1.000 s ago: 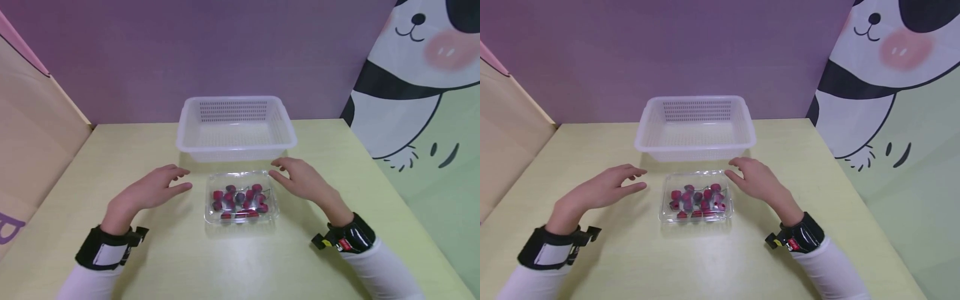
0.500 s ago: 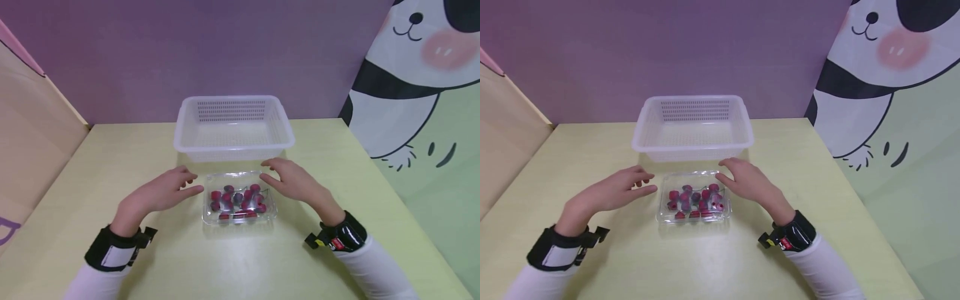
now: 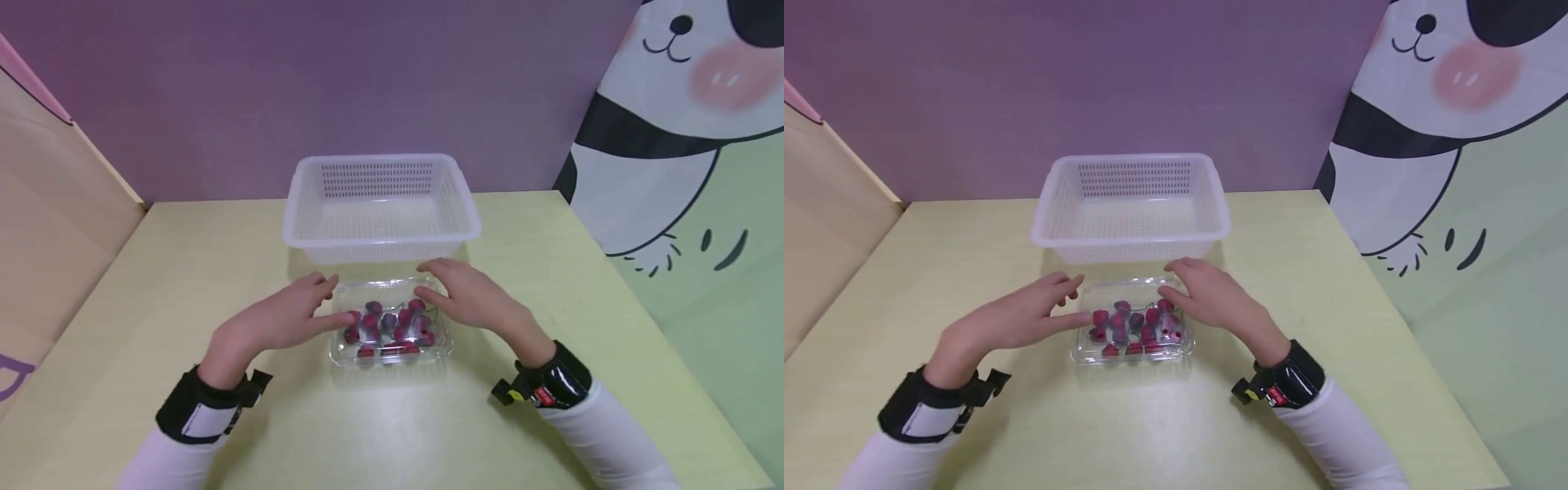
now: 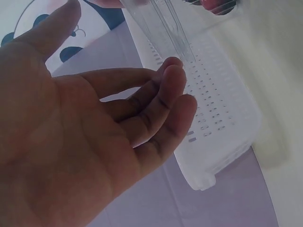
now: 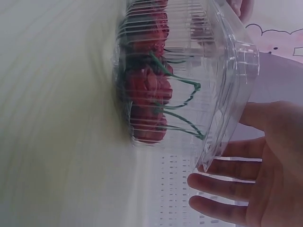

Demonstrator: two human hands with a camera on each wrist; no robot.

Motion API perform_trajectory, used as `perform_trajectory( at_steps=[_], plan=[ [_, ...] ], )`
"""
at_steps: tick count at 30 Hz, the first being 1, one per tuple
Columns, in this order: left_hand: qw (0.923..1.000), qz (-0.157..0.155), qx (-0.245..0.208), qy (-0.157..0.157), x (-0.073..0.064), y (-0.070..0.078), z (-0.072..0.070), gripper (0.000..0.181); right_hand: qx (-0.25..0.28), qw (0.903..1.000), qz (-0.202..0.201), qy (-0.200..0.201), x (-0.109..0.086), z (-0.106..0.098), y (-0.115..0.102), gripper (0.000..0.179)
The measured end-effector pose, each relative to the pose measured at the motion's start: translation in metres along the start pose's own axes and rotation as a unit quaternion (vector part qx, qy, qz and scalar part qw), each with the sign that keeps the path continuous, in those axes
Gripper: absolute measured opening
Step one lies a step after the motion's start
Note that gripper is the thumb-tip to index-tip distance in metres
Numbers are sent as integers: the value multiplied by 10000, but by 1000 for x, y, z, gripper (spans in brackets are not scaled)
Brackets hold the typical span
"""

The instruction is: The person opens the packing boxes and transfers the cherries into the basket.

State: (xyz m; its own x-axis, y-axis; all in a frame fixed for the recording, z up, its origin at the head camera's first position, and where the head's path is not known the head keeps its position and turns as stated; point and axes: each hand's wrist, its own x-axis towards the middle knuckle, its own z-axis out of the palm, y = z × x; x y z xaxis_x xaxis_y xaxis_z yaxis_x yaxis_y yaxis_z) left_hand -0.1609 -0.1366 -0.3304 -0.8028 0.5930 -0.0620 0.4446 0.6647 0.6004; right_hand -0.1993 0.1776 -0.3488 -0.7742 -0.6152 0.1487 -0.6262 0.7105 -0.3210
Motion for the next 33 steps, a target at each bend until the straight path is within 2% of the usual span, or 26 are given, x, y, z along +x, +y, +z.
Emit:
perform_trajectory(
  at_steps=[4,10,22,33],
  plan=[
    [9990,-315,175,-260,0,4,3,99,116,9998,-128,-84,0,2,-2,38],
    [9958,-473,683,-388,-1,7,9,108,-18,9997,-45,-226,-3,5,-6,42],
    [9948,-285,978,-28,1,12,15,92,-77,9994,54,-327,-4,4,-10,45],
    [9948,-388,943,30,6,15,18,87,-123,9993,111,-342,-6,0,-12,43]
  ],
)
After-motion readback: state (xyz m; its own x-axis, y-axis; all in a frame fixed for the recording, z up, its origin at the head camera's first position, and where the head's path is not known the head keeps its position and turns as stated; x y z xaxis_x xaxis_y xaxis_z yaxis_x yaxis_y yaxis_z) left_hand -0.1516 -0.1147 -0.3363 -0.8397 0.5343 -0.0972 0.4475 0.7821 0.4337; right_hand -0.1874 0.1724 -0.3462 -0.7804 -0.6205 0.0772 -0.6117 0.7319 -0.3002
